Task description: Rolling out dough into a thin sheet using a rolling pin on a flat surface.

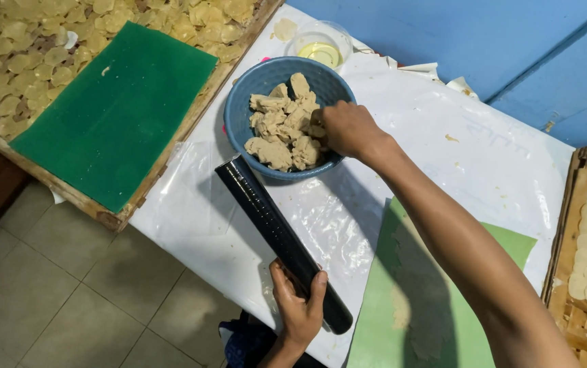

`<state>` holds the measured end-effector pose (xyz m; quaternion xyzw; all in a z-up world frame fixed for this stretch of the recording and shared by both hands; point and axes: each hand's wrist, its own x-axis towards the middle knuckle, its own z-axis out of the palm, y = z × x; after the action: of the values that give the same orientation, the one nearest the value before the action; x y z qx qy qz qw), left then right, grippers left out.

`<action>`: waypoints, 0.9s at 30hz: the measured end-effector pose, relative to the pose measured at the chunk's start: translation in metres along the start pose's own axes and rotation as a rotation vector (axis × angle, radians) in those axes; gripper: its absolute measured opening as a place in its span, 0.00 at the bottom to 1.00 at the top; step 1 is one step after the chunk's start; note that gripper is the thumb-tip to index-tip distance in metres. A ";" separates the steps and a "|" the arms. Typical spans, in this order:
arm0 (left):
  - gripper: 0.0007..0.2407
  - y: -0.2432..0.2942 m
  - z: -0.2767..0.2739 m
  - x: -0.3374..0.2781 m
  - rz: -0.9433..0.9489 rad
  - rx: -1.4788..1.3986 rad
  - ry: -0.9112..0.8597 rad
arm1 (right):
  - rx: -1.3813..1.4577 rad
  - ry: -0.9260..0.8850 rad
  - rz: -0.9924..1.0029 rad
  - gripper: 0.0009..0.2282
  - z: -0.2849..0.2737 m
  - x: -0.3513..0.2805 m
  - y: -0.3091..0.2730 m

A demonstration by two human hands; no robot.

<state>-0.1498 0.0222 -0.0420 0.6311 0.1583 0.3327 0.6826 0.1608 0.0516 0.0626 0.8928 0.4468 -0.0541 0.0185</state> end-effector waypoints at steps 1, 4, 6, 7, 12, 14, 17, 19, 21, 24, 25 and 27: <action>0.19 0.000 0.000 0.000 0.002 -0.001 0.000 | -0.001 0.002 0.000 0.09 -0.011 -0.003 0.000; 0.19 -0.001 0.000 0.001 0.005 -0.024 0.017 | 0.246 -0.081 0.012 0.20 -0.038 -0.010 0.001; 0.20 -0.003 0.000 0.000 0.014 -0.045 0.010 | 0.473 0.012 -0.086 0.22 -0.047 -0.021 0.010; 0.20 -0.003 0.000 0.001 0.011 -0.050 0.007 | 0.471 0.010 -0.081 0.22 -0.045 -0.023 0.012; 0.18 -0.003 -0.001 0.003 0.038 0.009 -0.035 | 0.974 0.125 0.041 0.14 -0.033 -0.043 0.021; 0.19 -0.006 -0.003 0.002 0.026 0.023 -0.045 | 0.997 0.165 0.064 0.11 -0.034 -0.064 0.025; 0.21 -0.010 -0.005 -0.002 -0.021 0.013 -0.050 | 1.037 0.278 0.053 0.09 -0.029 -0.100 0.045; 0.22 -0.012 -0.004 -0.005 -0.056 -0.020 -0.055 | 1.043 0.359 0.028 0.09 -0.024 -0.128 0.064; 0.22 -0.012 -0.005 -0.007 -0.163 -0.032 -0.037 | 0.806 0.444 0.184 0.11 -0.019 -0.159 0.081; 0.20 -0.019 -0.005 -0.008 -0.139 -0.069 -0.058 | 0.531 0.398 0.410 0.16 0.015 -0.198 0.122; 0.20 -0.018 -0.005 -0.008 -0.149 -0.068 -0.070 | 0.534 0.394 0.425 0.16 0.024 -0.209 0.131; 0.19 -0.017 -0.006 -0.005 -0.115 0.025 -0.086 | 0.506 0.424 0.543 0.09 0.042 -0.228 0.148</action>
<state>-0.1530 0.0233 -0.0601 0.6431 0.1687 0.2636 0.6989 0.1399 -0.2222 0.0447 0.9458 0.1622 0.0297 -0.2799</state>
